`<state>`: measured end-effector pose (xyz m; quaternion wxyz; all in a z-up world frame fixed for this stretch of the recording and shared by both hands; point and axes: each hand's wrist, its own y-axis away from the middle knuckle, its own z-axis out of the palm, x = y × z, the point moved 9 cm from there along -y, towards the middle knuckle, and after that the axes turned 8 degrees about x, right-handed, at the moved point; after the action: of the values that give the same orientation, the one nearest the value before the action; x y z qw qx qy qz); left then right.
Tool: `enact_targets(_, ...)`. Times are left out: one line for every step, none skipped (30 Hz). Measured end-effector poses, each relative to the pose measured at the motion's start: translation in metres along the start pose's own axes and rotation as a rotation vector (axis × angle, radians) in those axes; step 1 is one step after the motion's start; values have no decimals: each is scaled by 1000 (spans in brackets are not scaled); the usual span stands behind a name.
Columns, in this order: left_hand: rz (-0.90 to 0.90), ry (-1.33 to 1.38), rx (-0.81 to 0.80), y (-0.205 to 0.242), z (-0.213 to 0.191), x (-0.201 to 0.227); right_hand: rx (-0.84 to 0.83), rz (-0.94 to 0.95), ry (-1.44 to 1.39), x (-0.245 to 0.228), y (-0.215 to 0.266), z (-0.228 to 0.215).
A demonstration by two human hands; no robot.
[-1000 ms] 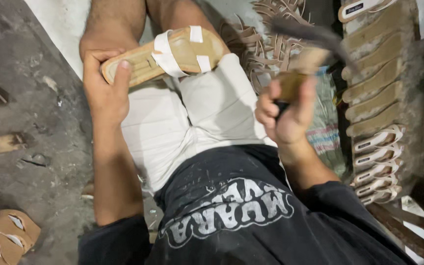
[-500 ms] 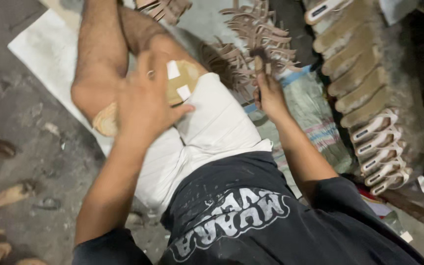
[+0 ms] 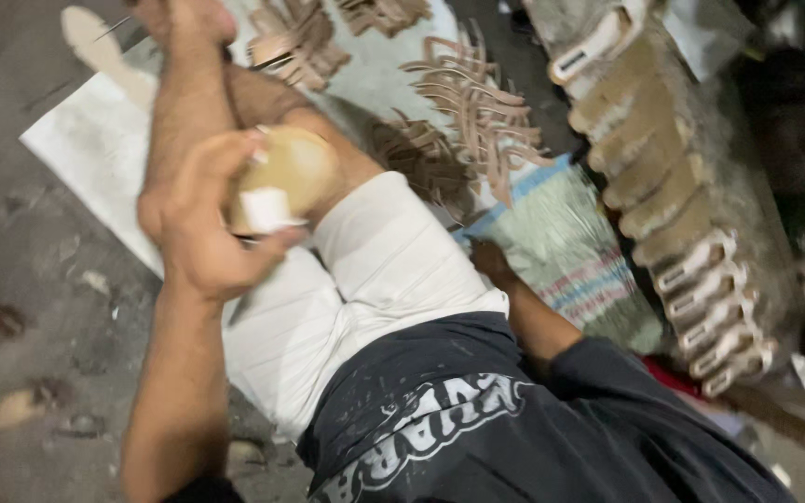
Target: The person is assembling sandals by attaching white straps to wooden soles. They use a hammer to secure the straps in place and repeat the process for multiple units.
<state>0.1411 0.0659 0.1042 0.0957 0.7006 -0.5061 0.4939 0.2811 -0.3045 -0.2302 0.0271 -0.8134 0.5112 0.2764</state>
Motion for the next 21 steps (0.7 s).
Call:
enact_targets(-142, 149, 107, 5, -16, -9, 62, 130, -184, -3, -10, -11)
enact_targets(-264, 572, 123, 10, -13, -17, 140, 181, -352, -15, -20, -27)
enact_targets(-368, 998, 160, 14, -2, -27, 212, 154, -510, -38, -35, -46)
enact_targets(-442, 1433, 198, 17, 8, -35, 245, 66, -637, -70, -45, -65)
enact_targets(-508, 1467, 255, 24, 17, -48, 251, -42, -738, -104, -48, -86)
enact_targets(-570, 1505, 312, 31, 26, -60, 218, -169, -808, -143, -42, -105)
enact_targets(-561, 1529, 338, 34, 34, -69, 151, -308, -844, -185, -29, -121)
enact_targets(-550, 1555, 364, 39, 39, -77, 40, -452, -834, -230, -7, -129)
enact_targets(-583, 1548, 389, 45, 47, -84, -86, -586, -783, -271, 19, -135)
enact_targets(-615, 1542, 414, 49, 53, -90, -213, -717, -728, -308, 44, -137)
enact_targets(-652, 1537, 427, 54, 58, -93, -118, -856, -586, -337, 63, -147)
enact_targets(-640, 1548, 440, 57, 59, -93, -23, -991, -443, -361, 80, -154)
enact_targets(-628, 1557, 450, 58, 58, -93, -80, -914, -450, -372, 78, -151)
enact_targets(-617, 1567, 460, 60, 56, -93, -138, -836, -456, -379, 76, -145)
enact_targets(-631, 1562, 458, 62, 55, -95, -194, -757, -460, -382, 75, -139)
enact_targets(-645, 1557, 457, 64, 54, -98, -247, -703, -429, -382, 73, -135)
enact_targets(-667, 1551, 452, 68, 53, -101, -300, -641, -401, -378, 75, -131)
enact_targets(-628, 1552, 452, 68, 48, -102, -353, -580, -372, -372, 77, -130)
enact_targets(-591, 1552, 446, 66, 42, -105, -436, -425, -251, -356, 78, -125)
enact_targets(-554, 1552, 440, 63, 35, -107, -515, -268, -128, -337, 81, -124)
enact_targets(-561, 1582, 444, 59, 28, -113, -584, -114, -1, -318, 85, -127)
